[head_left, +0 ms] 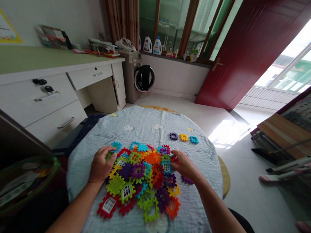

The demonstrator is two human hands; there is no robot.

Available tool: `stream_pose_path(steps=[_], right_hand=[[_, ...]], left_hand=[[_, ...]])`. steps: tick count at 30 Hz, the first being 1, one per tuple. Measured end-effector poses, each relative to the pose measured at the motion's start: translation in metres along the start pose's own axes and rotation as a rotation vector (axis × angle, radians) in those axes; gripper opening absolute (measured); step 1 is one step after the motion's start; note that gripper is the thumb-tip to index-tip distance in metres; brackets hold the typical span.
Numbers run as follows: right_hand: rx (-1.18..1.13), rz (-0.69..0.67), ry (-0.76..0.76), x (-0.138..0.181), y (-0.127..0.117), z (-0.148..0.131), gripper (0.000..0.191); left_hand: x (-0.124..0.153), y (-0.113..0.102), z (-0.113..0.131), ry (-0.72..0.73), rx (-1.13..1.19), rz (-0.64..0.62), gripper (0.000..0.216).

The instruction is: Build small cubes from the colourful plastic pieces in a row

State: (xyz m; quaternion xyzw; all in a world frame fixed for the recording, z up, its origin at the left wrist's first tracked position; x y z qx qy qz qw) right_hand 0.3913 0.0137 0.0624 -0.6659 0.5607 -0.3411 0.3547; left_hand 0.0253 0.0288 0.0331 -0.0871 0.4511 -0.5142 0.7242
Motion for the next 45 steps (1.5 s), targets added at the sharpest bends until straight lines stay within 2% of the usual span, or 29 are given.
stream_pose_path(steps=[3, 6, 9, 11, 17, 20, 24, 28, 33, 36, 42, 45], right_hand=[[-0.057, 0.022, 0.031, -0.004, 0.008, -0.002, 0.044], [-0.155, 0.033, 0.08, -0.011, 0.012, -0.004, 0.035], [-0.17, 0.143, 0.095, -0.017, 0.006, -0.006, 0.029], [-0.104, 0.189, 0.084, -0.02, 0.003, -0.006, 0.032], [0.125, -0.02, -0.038, -0.03, 0.016, -0.008, 0.051], [0.164, -0.037, -0.027, -0.036, 0.021, -0.006, 0.056], [0.171, -0.025, 0.014, -0.04, 0.025, -0.004, 0.054], [0.123, 0.093, 0.045, -0.039, 0.015, 0.007, 0.047], [0.068, 0.241, 0.111, -0.032, -0.012, 0.043, 0.046], [0.079, 0.236, 0.155, -0.028, -0.019, 0.06, 0.048], [0.151, 0.138, 0.183, -0.026, -0.009, 0.068, 0.032], [0.092, 0.168, 0.174, -0.019, -0.025, 0.071, 0.032]], left_hand=[[0.0, 0.0, 0.0, 0.0, 0.002, -0.002, 0.029], [0.0, 0.001, -0.001, -0.006, 0.001, -0.001, 0.029], [0.001, 0.002, -0.002, -0.006, 0.0, 0.002, 0.029], [0.001, 0.002, -0.002, -0.009, 0.0, -0.002, 0.029], [0.0, 0.001, 0.002, -0.012, 0.003, -0.016, 0.029], [0.0, 0.001, 0.003, -0.02, -0.004, -0.019, 0.028], [0.001, 0.001, 0.003, -0.023, -0.014, -0.017, 0.028], [0.001, 0.001, 0.002, -0.011, -0.014, -0.02, 0.028], [0.0, 0.001, 0.002, -0.001, -0.01, -0.011, 0.028], [0.001, 0.002, 0.002, 0.001, -0.011, -0.01, 0.028], [0.001, 0.002, 0.001, -0.014, -0.014, -0.023, 0.029], [0.0, 0.002, 0.0, -0.013, -0.016, -0.028, 0.03]])
Point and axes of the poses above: each hand's wrist, its own x-axis away from the middle knuckle, its own y-axis out of the palm, z = x × y, the point moved 5 cm from there along -x, towards the middle knuckle, and after that the axes turned 8 degrees about y, right-handed, at the moved point
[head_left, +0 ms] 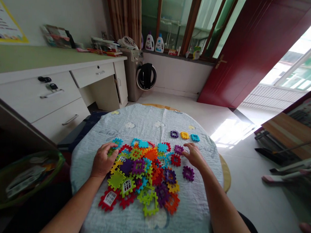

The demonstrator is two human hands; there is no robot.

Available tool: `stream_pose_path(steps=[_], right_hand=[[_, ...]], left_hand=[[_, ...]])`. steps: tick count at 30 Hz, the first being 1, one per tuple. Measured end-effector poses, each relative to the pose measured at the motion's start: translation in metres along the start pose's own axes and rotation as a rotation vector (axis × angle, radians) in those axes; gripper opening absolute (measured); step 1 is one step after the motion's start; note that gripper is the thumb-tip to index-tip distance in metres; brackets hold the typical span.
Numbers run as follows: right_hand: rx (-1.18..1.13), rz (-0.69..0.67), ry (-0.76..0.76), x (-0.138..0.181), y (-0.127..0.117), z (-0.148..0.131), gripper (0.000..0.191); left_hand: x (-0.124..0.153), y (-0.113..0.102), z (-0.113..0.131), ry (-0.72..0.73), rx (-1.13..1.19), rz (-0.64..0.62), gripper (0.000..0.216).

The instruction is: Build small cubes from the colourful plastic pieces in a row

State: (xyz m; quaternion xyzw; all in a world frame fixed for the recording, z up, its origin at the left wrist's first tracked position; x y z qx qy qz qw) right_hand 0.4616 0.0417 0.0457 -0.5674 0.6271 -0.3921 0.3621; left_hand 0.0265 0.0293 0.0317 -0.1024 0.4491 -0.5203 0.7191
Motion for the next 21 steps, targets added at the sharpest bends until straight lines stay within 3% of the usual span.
stream_pose_path(steps=[2, 5, 9, 11, 16, 21], right_hand=[[-0.041, -0.041, -0.021, 0.007, -0.013, 0.003, 0.029], [-0.027, -0.229, -0.08, 0.027, -0.02, 0.004, 0.025], [0.101, -0.395, -0.09, 0.054, -0.008, 0.002, 0.047], [0.163, -0.388, -0.089, 0.061, -0.002, 0.002, 0.051], [0.137, -0.307, -0.114, 0.054, 0.003, 0.003, 0.038], [0.03, -0.034, -0.09, 0.023, -0.007, 0.0, 0.033]], left_hand=[[0.0, 0.0, 0.0, 0.005, 0.0, -0.007, 0.031], [0.0, 0.001, -0.001, 0.01, 0.002, -0.01, 0.031], [0.0, 0.002, -0.002, 0.005, 0.007, -0.01, 0.031], [0.0, 0.002, -0.002, 0.003, 0.006, -0.011, 0.031], [0.0, 0.002, -0.002, 0.006, -0.002, -0.015, 0.032], [0.0, 0.001, -0.002, -0.002, -0.006, -0.008, 0.031]])
Point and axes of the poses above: each hand's wrist, its own x-axis away from the middle knuckle, its own y-axis out of the palm, z = x × y, the point moved 5 cm from there along -x, towards the middle knuckle, and after that the axes turned 8 degrees about y, right-handed, at the moved point
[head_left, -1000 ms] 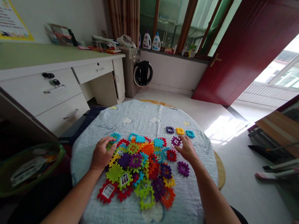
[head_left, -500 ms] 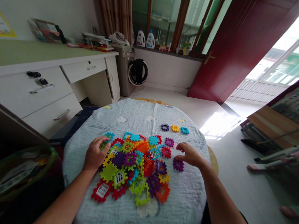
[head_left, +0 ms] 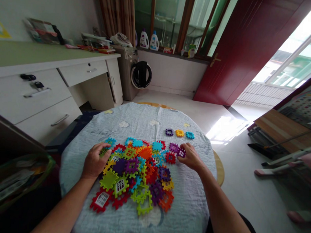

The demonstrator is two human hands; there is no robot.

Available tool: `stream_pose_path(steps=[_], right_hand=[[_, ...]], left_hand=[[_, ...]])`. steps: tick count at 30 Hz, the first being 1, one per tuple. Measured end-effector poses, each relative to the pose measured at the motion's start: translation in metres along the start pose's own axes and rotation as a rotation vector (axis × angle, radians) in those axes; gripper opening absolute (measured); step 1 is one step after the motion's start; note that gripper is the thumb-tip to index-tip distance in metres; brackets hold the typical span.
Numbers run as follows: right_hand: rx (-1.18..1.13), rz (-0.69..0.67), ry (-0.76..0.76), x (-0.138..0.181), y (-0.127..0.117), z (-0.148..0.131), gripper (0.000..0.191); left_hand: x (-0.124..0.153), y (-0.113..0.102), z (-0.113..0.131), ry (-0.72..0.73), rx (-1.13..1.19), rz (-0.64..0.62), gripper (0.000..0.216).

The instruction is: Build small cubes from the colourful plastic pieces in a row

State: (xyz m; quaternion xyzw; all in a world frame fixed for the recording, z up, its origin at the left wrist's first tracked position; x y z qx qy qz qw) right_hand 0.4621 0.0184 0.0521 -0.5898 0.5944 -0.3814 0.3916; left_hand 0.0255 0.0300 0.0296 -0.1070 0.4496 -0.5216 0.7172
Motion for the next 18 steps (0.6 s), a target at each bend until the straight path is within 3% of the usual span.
stream_pose_path(steps=[5, 11, 18], right_hand=[[-0.045, 0.132, 0.002, -0.033, 0.005, -0.009, 0.046], [0.046, -0.029, 0.047, -0.046, 0.028, -0.013, 0.049], [0.028, -0.08, 0.029, -0.046, 0.028, -0.01, 0.056]], left_hand=[[0.0, 0.0, 0.0, 0.003, 0.013, -0.011, 0.032], [0.001, 0.001, -0.003, -0.005, 0.016, -0.013, 0.032], [0.001, 0.0, -0.002, 0.01, 0.016, 0.002, 0.032]])
Point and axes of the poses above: each hand's wrist, its own x-axis away from the middle knuckle, its own y-axis out of the palm, z = x × y, the point moved 5 cm from there along -x, towards the middle knuckle, and after that the axes turned 8 degrees about y, right-handed, at the moved point
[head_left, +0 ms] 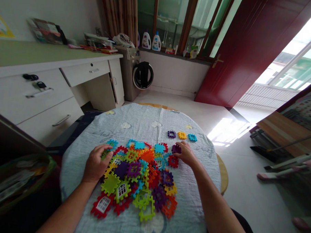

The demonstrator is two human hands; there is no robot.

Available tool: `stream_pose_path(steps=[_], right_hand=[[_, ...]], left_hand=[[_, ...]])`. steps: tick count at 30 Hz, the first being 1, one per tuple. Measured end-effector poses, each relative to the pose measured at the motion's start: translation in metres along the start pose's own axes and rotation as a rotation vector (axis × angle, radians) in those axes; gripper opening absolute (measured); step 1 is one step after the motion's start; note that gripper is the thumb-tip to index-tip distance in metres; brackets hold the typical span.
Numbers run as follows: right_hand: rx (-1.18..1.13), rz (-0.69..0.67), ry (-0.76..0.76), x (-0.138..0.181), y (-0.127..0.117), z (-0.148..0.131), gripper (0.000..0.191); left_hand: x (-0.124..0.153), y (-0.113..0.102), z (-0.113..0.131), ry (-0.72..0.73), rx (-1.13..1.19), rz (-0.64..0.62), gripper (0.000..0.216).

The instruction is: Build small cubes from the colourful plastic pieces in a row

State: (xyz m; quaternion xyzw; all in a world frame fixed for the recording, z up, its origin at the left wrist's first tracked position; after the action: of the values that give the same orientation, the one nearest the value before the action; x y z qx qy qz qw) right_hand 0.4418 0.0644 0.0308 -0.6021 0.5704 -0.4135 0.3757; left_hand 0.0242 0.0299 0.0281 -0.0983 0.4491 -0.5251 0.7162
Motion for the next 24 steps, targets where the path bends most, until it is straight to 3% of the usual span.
stream_pose_path(steps=[8, 14, 20, 24], right_hand=[[0.006, 0.048, -0.015, -0.001, 0.001, -0.006, 0.045], [-0.017, 0.185, -0.051, -0.038, -0.025, -0.035, 0.046], [0.14, 0.048, -0.042, -0.094, -0.012, -0.073, 0.053], [0.185, -0.024, -0.054, -0.113, 0.006, -0.081, 0.052]], left_hand=[[0.0, 0.002, -0.001, 0.008, 0.001, -0.004, 0.03], [0.001, 0.002, -0.001, -0.006, 0.01, -0.007, 0.031], [0.002, 0.001, -0.001, -0.015, 0.0, 0.008, 0.029], [0.002, 0.001, -0.001, -0.009, 0.012, 0.0, 0.029]])
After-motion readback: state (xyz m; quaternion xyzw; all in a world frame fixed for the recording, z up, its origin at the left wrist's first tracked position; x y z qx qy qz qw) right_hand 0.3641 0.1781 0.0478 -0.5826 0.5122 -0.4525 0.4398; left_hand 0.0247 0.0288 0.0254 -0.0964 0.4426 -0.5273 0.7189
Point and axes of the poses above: each hand's wrist, its own x-axis away from the middle knuckle, its own y-axis out of the palm, z = x × y, the point moved 5 cm from there along -x, towards the middle knuckle, and after that the axes turned 8 degrees about y, right-handed, at the moved point
